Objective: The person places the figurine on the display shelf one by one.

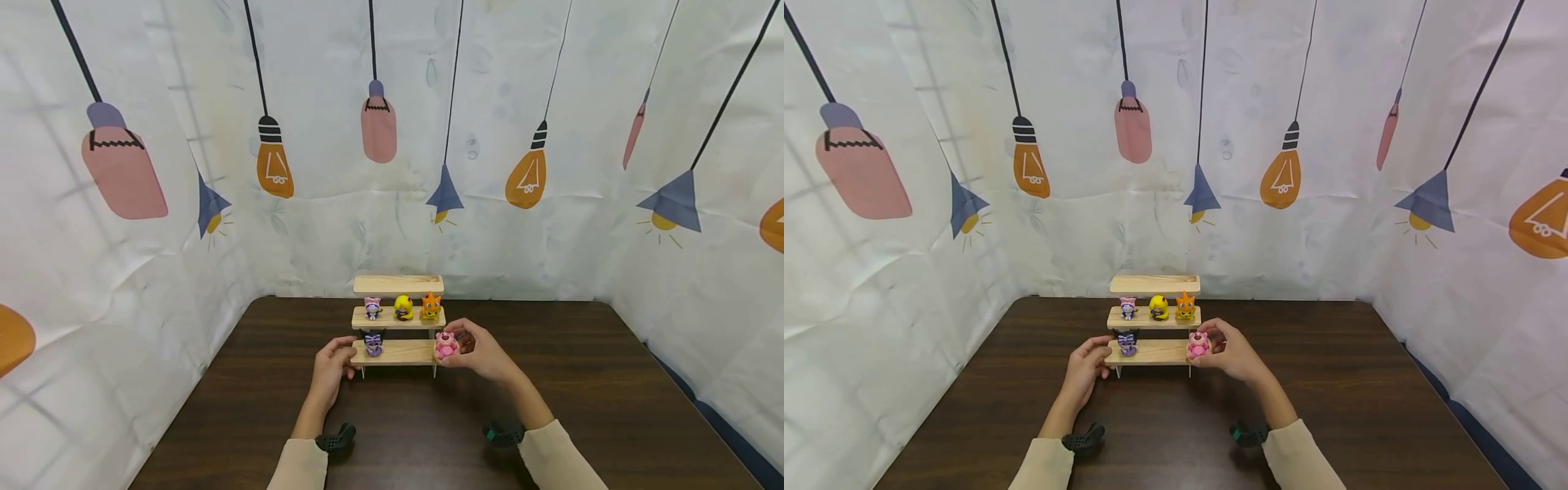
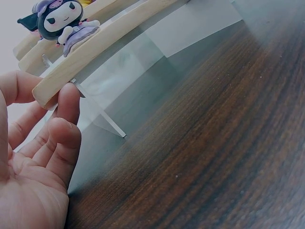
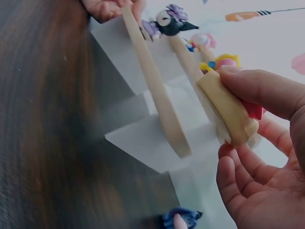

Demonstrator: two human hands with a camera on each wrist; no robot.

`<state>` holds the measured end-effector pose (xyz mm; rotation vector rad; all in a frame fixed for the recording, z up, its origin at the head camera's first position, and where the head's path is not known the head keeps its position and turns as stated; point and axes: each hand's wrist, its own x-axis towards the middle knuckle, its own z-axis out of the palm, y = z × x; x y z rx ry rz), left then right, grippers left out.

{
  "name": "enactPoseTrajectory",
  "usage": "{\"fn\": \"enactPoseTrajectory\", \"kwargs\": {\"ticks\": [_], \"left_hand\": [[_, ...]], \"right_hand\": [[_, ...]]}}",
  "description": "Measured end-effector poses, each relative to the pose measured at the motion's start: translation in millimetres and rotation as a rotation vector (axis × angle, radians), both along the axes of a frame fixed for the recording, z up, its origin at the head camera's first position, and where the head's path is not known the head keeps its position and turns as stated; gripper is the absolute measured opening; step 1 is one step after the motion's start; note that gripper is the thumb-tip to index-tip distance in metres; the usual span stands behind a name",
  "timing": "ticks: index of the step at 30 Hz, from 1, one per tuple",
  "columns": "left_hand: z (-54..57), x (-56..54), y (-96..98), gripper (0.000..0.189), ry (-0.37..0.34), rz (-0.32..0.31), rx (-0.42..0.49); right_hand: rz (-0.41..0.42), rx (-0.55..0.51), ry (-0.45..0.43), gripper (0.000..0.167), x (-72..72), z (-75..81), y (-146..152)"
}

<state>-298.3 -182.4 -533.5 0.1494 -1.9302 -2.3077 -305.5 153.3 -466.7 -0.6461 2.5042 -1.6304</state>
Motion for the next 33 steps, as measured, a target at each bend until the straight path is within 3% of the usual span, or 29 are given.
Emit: {"fn": "enactPoseTrajectory", "kwargs": {"ticks": [9, 22, 33], "left_hand": [[-0.7, -0.8, 0.1, 0.03, -0.001, -0.005, -0.017], [-1.0, -0.7, -0.2, 0.029, 0.003, -0.01, -0.004], [0.1, -0.1, -0.5, 0.029, 0.001, -0.007, -0.008]], "right_hand": [[0.058, -0.008, -0.001, 0.056, 5.4, -7.9, -20], [-0.03, -0.018, 0.028, 0.056, 12.2, -15.6, -46], [-0.035, -0.009, 0.068, 0.055, 10.8, -18.7, -62]]}}
